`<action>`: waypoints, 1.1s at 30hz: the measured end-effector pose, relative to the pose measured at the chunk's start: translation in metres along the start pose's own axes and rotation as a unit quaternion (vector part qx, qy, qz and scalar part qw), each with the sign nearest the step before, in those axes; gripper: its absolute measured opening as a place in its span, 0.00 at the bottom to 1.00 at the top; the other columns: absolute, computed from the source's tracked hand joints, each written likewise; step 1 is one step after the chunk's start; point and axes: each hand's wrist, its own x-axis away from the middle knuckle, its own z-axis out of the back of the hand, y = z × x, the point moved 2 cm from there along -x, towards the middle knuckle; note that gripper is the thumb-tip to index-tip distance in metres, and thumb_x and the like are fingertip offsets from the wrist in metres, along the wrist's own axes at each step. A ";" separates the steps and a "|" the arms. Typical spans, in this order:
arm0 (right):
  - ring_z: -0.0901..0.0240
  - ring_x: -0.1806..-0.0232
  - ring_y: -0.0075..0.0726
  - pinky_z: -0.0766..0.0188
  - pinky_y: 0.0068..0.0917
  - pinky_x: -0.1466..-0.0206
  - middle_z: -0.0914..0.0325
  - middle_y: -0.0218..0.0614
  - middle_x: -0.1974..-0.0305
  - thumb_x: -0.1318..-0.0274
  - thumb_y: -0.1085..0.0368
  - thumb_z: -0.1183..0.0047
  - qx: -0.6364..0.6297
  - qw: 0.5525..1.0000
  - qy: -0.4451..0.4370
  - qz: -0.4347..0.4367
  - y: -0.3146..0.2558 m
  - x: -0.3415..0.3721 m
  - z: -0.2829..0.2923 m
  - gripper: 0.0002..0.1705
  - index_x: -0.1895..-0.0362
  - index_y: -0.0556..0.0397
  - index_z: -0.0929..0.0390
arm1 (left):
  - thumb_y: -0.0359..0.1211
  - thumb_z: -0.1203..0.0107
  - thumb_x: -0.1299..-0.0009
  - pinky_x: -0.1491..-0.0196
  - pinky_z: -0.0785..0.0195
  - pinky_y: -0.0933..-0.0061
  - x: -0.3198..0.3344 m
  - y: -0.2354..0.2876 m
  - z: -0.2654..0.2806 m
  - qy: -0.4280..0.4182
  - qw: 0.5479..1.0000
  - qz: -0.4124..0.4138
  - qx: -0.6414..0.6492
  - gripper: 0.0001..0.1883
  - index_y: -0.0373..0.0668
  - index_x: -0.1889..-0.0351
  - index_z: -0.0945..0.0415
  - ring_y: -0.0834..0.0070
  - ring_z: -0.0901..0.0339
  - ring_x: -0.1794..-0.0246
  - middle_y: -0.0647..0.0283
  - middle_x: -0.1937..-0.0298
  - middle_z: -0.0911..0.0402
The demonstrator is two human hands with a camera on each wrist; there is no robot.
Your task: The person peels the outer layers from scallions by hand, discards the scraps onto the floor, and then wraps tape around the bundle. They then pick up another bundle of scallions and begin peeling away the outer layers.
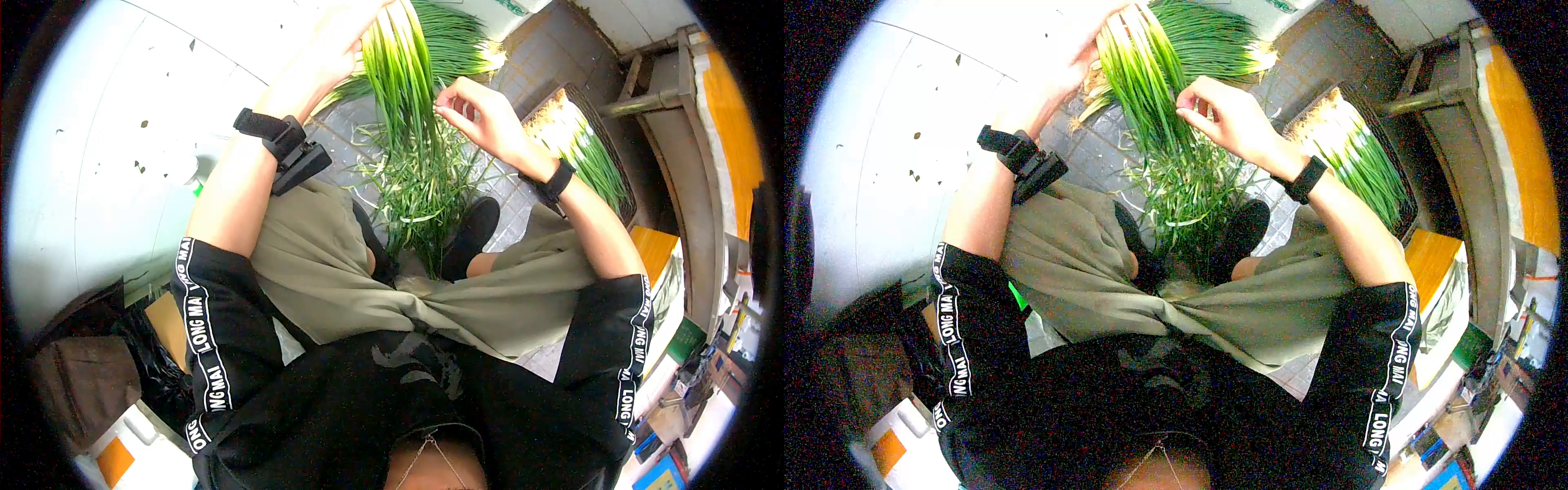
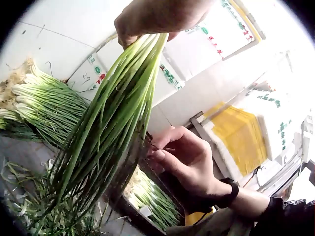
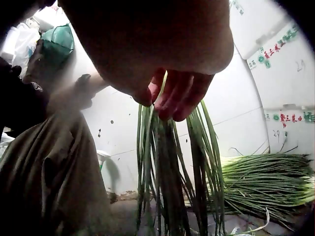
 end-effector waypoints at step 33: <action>0.20 0.64 0.59 0.21 0.49 0.61 0.19 0.51 0.66 0.47 0.70 0.48 0.290 0.927 -0.213 -0.107 0.107 0.080 -0.021 0.10 0.58 0.55 0.26 | 0.34 0.48 0.24 0.66 0.18 0.65 -0.015 -0.002 0.035 0.079 0.993 -0.006 0.082 0.09 0.37 0.54 0.25 0.67 0.16 0.68 0.59 0.65 0.18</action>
